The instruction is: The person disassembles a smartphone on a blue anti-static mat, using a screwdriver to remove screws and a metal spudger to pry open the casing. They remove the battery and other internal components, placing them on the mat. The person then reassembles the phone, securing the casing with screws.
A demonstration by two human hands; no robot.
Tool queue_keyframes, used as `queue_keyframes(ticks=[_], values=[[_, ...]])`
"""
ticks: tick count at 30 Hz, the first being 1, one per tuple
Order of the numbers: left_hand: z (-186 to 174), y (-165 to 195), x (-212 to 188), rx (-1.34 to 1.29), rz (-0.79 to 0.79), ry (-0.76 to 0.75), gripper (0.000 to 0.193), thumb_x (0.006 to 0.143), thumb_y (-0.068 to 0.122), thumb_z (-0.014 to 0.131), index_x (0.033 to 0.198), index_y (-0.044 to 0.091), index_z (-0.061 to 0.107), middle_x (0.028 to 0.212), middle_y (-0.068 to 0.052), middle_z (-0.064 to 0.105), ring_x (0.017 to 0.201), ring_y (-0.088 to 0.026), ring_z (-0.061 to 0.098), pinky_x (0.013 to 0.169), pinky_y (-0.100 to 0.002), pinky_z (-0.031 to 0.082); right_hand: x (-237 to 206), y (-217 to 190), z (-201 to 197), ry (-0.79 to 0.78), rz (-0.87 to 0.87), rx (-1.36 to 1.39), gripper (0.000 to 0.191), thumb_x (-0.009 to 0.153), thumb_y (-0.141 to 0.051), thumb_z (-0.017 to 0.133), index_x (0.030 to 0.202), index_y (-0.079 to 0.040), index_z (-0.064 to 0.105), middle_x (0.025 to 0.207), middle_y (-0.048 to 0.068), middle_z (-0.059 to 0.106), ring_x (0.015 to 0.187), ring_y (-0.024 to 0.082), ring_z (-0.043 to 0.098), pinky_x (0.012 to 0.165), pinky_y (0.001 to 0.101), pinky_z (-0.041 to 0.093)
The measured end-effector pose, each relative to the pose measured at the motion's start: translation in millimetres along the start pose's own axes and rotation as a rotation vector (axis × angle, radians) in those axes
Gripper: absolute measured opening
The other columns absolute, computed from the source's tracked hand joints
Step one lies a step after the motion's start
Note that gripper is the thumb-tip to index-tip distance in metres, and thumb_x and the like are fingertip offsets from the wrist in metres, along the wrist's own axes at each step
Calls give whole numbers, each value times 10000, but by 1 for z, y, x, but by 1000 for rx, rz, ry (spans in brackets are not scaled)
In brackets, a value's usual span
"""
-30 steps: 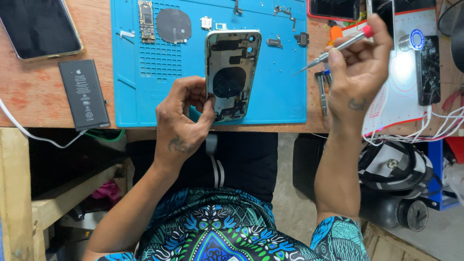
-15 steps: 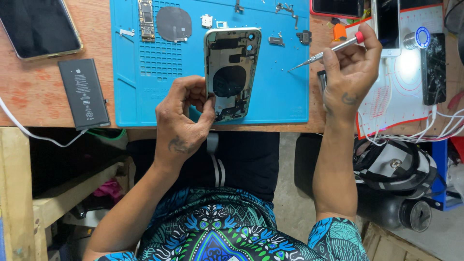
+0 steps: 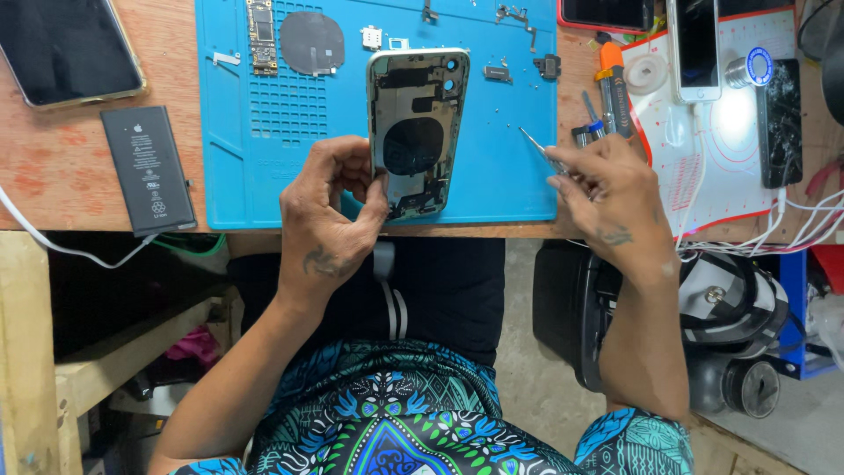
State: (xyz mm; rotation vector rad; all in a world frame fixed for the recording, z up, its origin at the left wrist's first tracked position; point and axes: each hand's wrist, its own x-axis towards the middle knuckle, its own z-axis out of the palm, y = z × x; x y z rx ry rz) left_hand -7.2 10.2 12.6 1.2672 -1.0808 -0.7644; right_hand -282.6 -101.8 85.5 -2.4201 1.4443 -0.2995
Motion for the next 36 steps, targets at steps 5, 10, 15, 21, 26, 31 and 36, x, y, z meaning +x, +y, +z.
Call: queue_keyframes(ticks=[5,10,15,21,26,31,36], values=[[-1,-1,1,4,-1,-4,251,957,-8,710,1183,33,610,978,-40,680,872,-102,680,799,-255,596,9,-10,-4,-105,-51,-37,354,877,-58,744,1229,-62,703,943,141,648,752,263,654,690,381,524],[-1,-1,0,22,-15,-8,250,952,-1,719,1178,36,616,963,-36,684,861,-107,678,781,-259,588,18,-10,6,-121,-103,-70,222,944,-88,736,1129,-4,648,945,165,688,791,283,677,717,409,540],[-2,-2,1,23,15,-12,265,953,0,712,1197,36,613,989,-42,690,884,-115,695,810,-264,607,25,-10,10,-168,-25,-43,306,937,-98,721,1226,-22,651,916,164,716,737,287,687,665,409,542],[-2,-2,0,8,19,-19,263,961,-3,704,1202,34,607,998,-50,690,896,-120,699,822,-268,613,26,-8,12,-134,-185,-95,458,944,-71,695,1393,-34,609,1015,203,688,762,323,662,739,421,544],[-2,-2,0,5,16,-19,263,959,-5,702,1201,35,606,995,-48,694,892,-118,703,816,-265,615,29,-1,11,-158,-235,-107,476,957,-77,668,1426,-44,591,1048,215,679,844,362,653,796,439,529],[-1,-2,1,25,17,-11,266,948,-10,704,1192,38,613,983,-48,693,874,-116,699,802,-265,612,34,6,1,-285,-206,-21,553,965,-115,626,1507,-100,515,1123,216,686,915,323,671,849,421,518],[-2,-2,1,22,18,-12,261,953,-7,706,1191,38,611,982,-45,698,874,-113,699,800,-265,608,36,9,-8,-523,148,-103,633,966,-211,606,1571,-306,446,922,174,697,807,277,642,824,395,518]])
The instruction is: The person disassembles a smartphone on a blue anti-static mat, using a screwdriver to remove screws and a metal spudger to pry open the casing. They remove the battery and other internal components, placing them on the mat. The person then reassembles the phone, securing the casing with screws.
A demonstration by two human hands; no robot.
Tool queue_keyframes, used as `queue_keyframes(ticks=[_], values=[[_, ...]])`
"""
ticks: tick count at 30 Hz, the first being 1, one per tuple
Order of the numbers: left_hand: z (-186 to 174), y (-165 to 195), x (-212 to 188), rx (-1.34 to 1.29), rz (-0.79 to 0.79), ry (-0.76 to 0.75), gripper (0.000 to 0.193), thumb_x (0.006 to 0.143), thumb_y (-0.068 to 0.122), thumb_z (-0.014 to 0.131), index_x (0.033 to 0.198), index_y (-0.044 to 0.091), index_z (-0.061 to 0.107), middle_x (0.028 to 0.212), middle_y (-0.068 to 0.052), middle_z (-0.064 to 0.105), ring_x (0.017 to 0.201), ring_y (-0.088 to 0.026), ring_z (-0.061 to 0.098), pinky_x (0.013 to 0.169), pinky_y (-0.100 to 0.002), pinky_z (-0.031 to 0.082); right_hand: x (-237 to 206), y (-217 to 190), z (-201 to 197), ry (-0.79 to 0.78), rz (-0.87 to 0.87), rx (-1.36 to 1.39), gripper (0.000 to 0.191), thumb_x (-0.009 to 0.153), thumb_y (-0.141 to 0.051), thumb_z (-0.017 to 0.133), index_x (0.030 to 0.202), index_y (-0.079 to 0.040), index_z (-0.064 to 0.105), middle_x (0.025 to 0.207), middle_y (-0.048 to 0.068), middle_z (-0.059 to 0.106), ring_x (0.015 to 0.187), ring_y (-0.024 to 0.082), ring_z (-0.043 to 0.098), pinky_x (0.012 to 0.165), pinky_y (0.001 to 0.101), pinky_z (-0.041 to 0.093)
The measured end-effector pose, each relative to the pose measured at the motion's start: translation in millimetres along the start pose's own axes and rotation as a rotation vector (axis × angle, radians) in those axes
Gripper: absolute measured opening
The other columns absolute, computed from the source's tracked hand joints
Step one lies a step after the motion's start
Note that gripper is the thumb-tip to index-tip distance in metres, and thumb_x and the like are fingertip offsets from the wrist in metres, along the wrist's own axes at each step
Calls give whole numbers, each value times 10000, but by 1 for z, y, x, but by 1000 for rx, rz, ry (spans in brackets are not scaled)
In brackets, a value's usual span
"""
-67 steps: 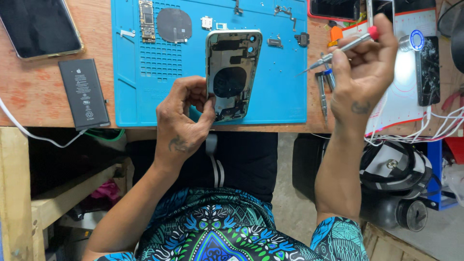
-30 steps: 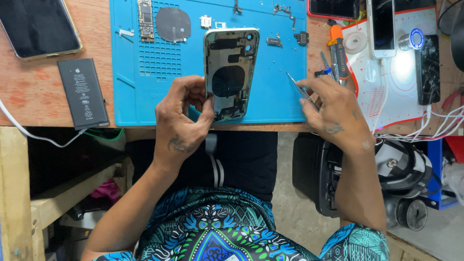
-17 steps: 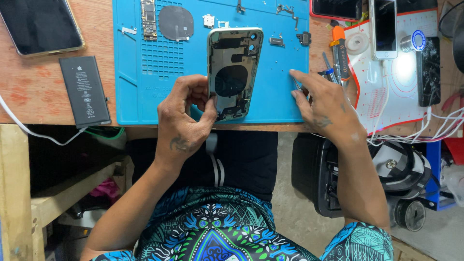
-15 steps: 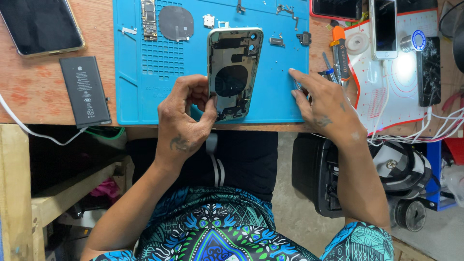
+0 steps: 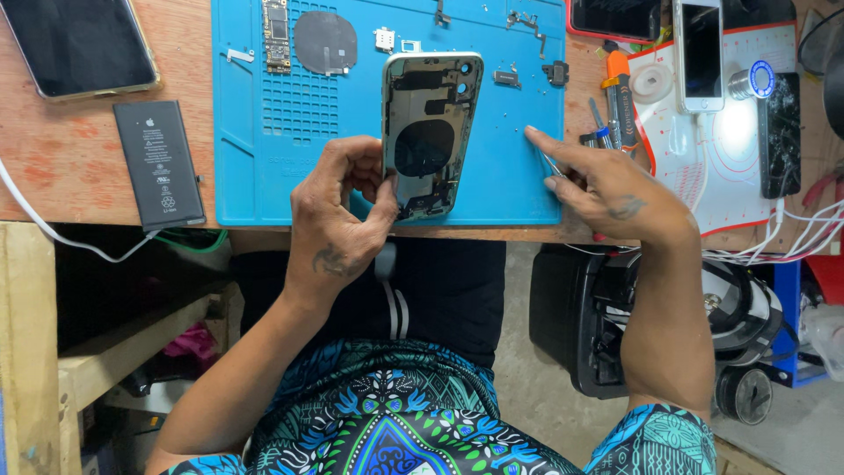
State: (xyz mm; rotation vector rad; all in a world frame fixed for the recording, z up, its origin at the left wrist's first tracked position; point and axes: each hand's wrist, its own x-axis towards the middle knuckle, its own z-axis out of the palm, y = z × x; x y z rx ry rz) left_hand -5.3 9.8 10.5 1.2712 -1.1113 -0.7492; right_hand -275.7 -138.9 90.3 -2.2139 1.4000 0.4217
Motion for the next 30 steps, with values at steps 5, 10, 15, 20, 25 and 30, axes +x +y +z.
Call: queue_keyframes(ticks=[5,10,15,20,25,30], values=[[1,-1,0,-11,-1,3,257,956,-3,707,1190,40,611,982,-45,698,873,-114,700,795,-265,608,4,4,-1,15,-125,49,641,968,-213,613,1574,-273,414,923,152,671,808,252,617,803,393,506],[0,0,0,-4,9,0,262,955,2,703,1197,43,611,977,-40,698,872,-110,702,799,-262,610,4,7,0,29,-137,73,653,954,-205,627,1570,-231,416,902,131,676,784,234,609,789,380,503],[0,1,0,12,3,-2,257,959,9,712,1194,39,613,974,-44,693,867,-115,692,800,-262,603,-5,7,1,145,-156,115,656,906,-167,692,1528,-137,486,808,139,643,691,239,591,697,371,520],[0,0,0,1,2,0,258,963,9,704,1202,34,609,979,-46,695,877,-118,699,810,-264,609,-12,12,11,315,79,145,585,907,-152,734,1458,-93,547,833,147,672,666,241,664,647,390,523],[0,2,1,39,3,7,262,957,16,705,1199,14,606,988,-65,698,889,-135,704,818,-279,608,-11,18,24,561,-63,-1,550,931,-119,786,1436,-16,594,893,168,656,717,274,626,689,420,520],[0,3,2,40,-11,8,254,962,23,697,1198,2,604,988,-74,708,897,-141,715,830,-283,615,-15,5,26,672,-87,8,559,917,-84,793,1439,-17,606,1034,165,622,716,236,626,653,368,525]])
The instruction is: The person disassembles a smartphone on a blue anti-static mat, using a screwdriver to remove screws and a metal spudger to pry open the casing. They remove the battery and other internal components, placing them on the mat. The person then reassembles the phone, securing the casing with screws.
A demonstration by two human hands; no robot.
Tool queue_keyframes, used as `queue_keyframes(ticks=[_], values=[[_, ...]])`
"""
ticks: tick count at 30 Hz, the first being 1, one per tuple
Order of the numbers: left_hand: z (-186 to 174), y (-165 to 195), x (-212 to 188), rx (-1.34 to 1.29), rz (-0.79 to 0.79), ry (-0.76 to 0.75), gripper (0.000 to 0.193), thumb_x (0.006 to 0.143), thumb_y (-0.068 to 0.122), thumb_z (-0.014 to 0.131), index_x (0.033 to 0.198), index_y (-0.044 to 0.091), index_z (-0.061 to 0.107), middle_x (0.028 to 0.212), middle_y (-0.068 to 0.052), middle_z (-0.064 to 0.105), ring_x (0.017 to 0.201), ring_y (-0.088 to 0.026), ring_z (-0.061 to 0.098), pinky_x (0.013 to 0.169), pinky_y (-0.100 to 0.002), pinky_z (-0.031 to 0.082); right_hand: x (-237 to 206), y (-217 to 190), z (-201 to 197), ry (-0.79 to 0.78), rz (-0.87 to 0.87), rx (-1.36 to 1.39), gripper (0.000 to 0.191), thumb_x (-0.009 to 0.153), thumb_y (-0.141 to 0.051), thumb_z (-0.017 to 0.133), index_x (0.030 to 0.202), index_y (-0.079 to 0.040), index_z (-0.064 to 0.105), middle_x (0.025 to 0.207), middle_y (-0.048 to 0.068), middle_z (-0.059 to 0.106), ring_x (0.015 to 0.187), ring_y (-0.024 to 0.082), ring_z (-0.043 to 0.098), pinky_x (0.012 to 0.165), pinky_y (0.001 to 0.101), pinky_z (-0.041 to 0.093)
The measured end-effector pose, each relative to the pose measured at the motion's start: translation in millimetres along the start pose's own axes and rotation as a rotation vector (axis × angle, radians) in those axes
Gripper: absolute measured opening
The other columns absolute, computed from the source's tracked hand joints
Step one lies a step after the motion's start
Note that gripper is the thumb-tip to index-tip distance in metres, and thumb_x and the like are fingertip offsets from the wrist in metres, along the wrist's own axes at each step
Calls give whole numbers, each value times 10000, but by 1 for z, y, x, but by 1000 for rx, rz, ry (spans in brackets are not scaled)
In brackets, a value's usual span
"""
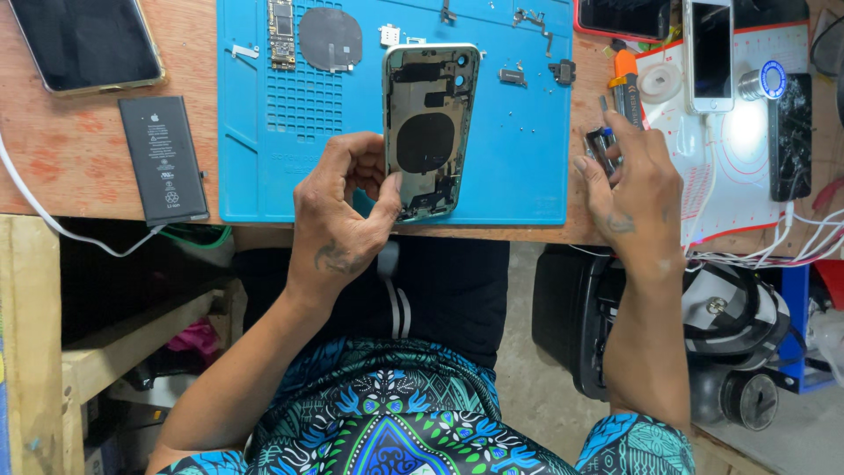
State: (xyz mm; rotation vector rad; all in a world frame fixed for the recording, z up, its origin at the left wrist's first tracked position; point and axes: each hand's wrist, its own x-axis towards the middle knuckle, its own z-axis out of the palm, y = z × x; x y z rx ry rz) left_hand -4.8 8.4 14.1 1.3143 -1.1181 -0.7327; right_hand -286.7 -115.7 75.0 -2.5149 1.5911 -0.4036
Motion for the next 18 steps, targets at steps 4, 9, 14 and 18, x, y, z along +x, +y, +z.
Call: queue_keyframes(ticks=[4,9,14,18], values=[[1,-1,0,-13,-19,-4,244,971,26,696,1195,3,605,991,-73,706,891,-142,715,816,-279,615,-13,-30,5,82,-130,170,406,976,-77,835,1345,-70,666,1099,130,642,844,206,653,742,324,539],[0,0,0,-15,-14,-9,249,965,25,707,1194,8,609,986,-68,705,886,-135,711,803,-275,613,-13,-68,20,3,-384,401,419,930,-43,839,1311,-67,666,1159,125,630,985,221,667,834,324,572],[-1,0,0,-36,-1,-15,275,959,24,717,1207,17,600,978,-55,701,880,-122,709,803,-270,611,1,-84,30,9,-468,341,410,873,-56,875,1241,-60,695,1082,116,613,955,240,645,781,351,535],[-1,-2,-1,-49,-9,-24,270,962,23,720,1204,26,602,969,-47,697,868,-118,699,791,-266,604,3,-85,35,-20,-440,369,300,865,-40,880,1116,-67,719,1040,102,611,909,223,645,726,339,521]])
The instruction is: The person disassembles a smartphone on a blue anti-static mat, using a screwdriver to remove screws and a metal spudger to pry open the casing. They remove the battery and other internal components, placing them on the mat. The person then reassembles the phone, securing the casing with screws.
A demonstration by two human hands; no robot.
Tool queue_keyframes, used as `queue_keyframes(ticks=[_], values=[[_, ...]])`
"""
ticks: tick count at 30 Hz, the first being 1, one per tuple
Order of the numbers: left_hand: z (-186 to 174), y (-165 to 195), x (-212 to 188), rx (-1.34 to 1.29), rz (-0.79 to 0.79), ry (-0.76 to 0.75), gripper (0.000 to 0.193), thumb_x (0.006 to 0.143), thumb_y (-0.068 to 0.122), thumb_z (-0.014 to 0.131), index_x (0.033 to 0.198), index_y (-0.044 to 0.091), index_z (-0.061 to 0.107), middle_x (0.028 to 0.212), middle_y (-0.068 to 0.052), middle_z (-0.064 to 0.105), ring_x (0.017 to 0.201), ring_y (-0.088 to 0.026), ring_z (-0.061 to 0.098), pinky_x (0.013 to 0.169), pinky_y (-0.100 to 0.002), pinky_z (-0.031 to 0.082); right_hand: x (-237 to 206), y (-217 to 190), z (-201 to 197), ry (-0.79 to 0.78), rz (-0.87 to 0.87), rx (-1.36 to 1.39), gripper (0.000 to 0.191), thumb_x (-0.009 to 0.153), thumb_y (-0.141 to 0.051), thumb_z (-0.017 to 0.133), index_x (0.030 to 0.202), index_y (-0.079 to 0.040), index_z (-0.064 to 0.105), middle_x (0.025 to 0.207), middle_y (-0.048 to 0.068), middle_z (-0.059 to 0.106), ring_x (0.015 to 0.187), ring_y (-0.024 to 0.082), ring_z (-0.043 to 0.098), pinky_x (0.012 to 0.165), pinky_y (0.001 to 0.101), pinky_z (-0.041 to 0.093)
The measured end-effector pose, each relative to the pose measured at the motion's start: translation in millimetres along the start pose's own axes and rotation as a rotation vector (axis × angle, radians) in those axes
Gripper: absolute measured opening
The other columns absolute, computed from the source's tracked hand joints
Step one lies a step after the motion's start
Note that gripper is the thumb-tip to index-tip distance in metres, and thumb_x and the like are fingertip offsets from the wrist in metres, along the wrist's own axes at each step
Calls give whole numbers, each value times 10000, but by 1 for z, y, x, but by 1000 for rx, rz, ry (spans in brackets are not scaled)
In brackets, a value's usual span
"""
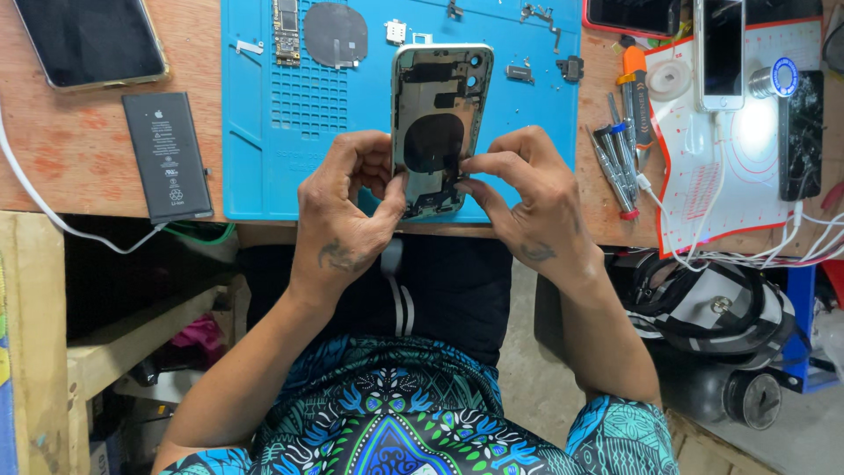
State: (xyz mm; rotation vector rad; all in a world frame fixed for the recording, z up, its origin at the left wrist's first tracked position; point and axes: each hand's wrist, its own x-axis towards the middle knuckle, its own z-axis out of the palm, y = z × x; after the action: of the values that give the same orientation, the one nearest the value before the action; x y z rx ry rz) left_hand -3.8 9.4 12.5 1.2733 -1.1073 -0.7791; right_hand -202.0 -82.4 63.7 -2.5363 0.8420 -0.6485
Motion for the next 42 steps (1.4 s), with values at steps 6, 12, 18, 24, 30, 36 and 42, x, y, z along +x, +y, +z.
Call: queue_keyframes(ticks=[6,12,18,24,30,36,42], values=[[1,0,0,-9,-1,4,266,952,10,718,1193,28,605,968,-43,694,871,-111,697,793,-261,604,-1,-1,0,-5,-53,49,241,872,26,828,1041,-40,669,1076,95,649,982,259,658,802,347,551],[1,-1,0,-11,5,8,270,944,-4,713,1189,29,604,976,-46,693,880,-115,697,798,-264,603,0,-4,-1,-35,-47,85,221,882,68,792,1018,-17,639,1043,105,698,977,243,685,814,348,565],[1,-2,0,-12,6,-3,268,948,-7,706,1190,35,600,974,-42,692,883,-114,703,804,-262,612,-2,-4,3,-3,-31,95,222,886,81,780,1021,-18,633,1014,115,701,948,248,706,801,342,573],[0,-2,0,0,1,-8,271,944,-5,706,1189,36,598,962,-41,685,877,-114,696,810,-264,609,-3,3,4,-20,-76,174,238,887,112,751,1042,-15,623,1021,120,699,949,232,710,802,331,587],[0,-2,0,6,3,-12,271,943,-2,710,1186,38,597,966,-40,689,876,-114,699,813,-264,611,-5,4,5,-25,-36,146,248,882,94,785,1034,-9,617,1030,128,699,946,238,717,798,334,576],[0,-2,-1,1,5,-7,283,943,-7,709,1198,36,594,974,-42,694,885,-116,703,818,-267,612,-6,0,0,-62,-34,171,268,874,85,779,1059,-15,613,1064,124,705,1000,244,720,852,345,594],[1,-2,-1,-5,5,-6,283,945,-12,708,1200,35,593,978,-47,693,886,-118,703,816,-268,614,-3,-2,7,-56,-40,165,306,859,58,809,1094,-17,627,1020,129,686,953,270,706,810,354,576]])
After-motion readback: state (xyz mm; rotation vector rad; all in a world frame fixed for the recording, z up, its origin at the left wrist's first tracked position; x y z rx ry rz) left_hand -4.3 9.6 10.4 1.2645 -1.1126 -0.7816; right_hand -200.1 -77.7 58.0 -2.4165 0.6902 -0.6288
